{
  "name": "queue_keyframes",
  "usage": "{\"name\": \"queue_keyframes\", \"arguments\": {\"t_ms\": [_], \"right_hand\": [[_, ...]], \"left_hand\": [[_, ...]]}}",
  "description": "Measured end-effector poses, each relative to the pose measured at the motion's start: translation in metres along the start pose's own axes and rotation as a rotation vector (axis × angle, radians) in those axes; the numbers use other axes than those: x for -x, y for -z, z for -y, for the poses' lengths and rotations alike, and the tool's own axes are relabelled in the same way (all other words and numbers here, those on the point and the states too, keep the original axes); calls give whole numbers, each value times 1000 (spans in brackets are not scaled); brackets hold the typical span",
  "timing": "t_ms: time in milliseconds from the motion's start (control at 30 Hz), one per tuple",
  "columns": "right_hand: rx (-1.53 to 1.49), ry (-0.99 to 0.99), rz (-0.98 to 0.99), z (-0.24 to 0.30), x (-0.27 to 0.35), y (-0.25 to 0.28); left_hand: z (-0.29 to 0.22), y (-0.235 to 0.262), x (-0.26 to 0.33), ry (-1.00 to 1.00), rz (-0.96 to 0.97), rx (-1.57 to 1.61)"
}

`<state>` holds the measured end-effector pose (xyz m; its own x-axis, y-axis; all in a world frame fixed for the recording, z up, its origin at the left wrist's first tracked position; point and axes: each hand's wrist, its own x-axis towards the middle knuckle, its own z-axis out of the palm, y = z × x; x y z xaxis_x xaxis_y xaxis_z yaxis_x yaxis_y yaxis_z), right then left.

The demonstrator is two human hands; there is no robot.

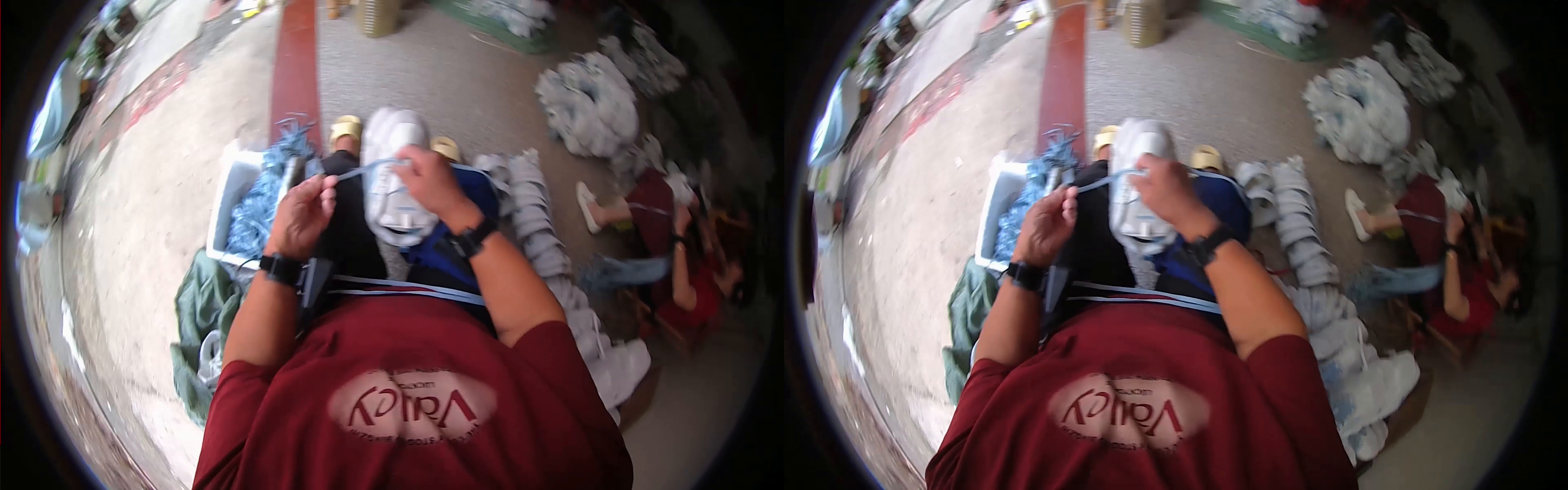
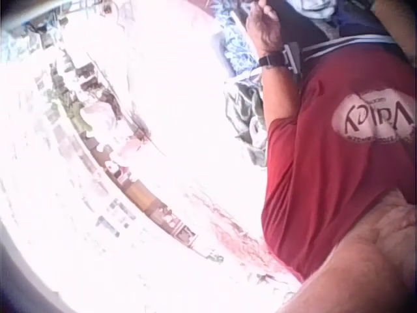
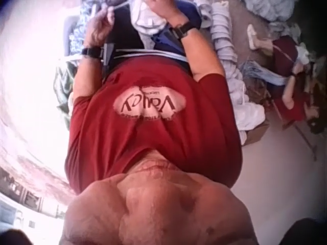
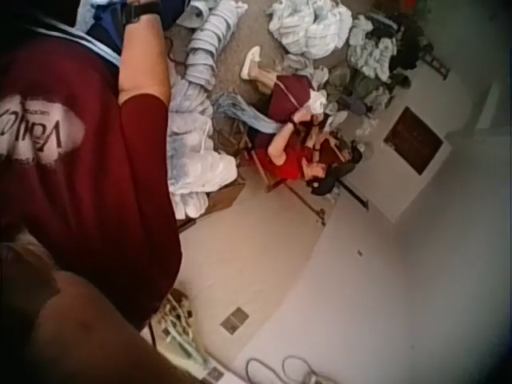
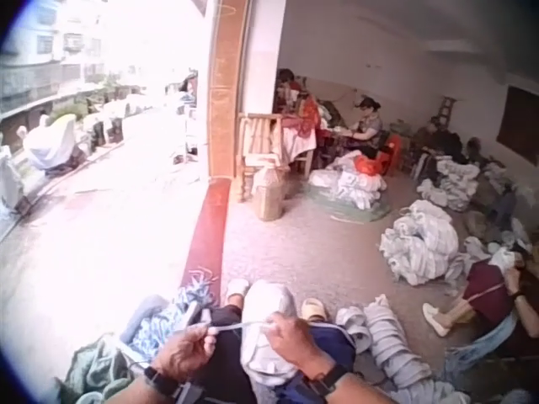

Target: Lacing up a pair of white and blue athletic shoes.

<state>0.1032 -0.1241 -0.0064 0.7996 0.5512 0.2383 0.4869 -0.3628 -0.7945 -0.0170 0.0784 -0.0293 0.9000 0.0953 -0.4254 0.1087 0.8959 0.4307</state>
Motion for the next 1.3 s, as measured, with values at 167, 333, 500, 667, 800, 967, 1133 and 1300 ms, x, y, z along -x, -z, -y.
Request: {"name": "queue_keyframes", "arguments": {"t_ms": [167,333,500,667,800,967,1133,1300], "right_hand": [[368,193,73,-4,-9,-23],[531,223,-20,7,-6,-11],[455,287,-19,3,0,-13],[343,268,-210,-14,-5,-27],[361,169,-128,-7,-2,-14],[326,151,-123,-8,-3,-18],[301,94,-116,-8,-4,-19],[267,104,-106,-3,-12,-23]], "left_hand": [[12,-21,-10,-2,140,-324],[23,-43,-44,20,78,-540],[31,-46,-61,-103,66,-516],[34,-42,-71,-289,7,-591],[41,-41,-73,-376,7,-565],[39,-41,-68,-374,-14,-644],[40,-41,-73,-406,4,-589],[34,-41,-79,-578,-68,-985]]}}
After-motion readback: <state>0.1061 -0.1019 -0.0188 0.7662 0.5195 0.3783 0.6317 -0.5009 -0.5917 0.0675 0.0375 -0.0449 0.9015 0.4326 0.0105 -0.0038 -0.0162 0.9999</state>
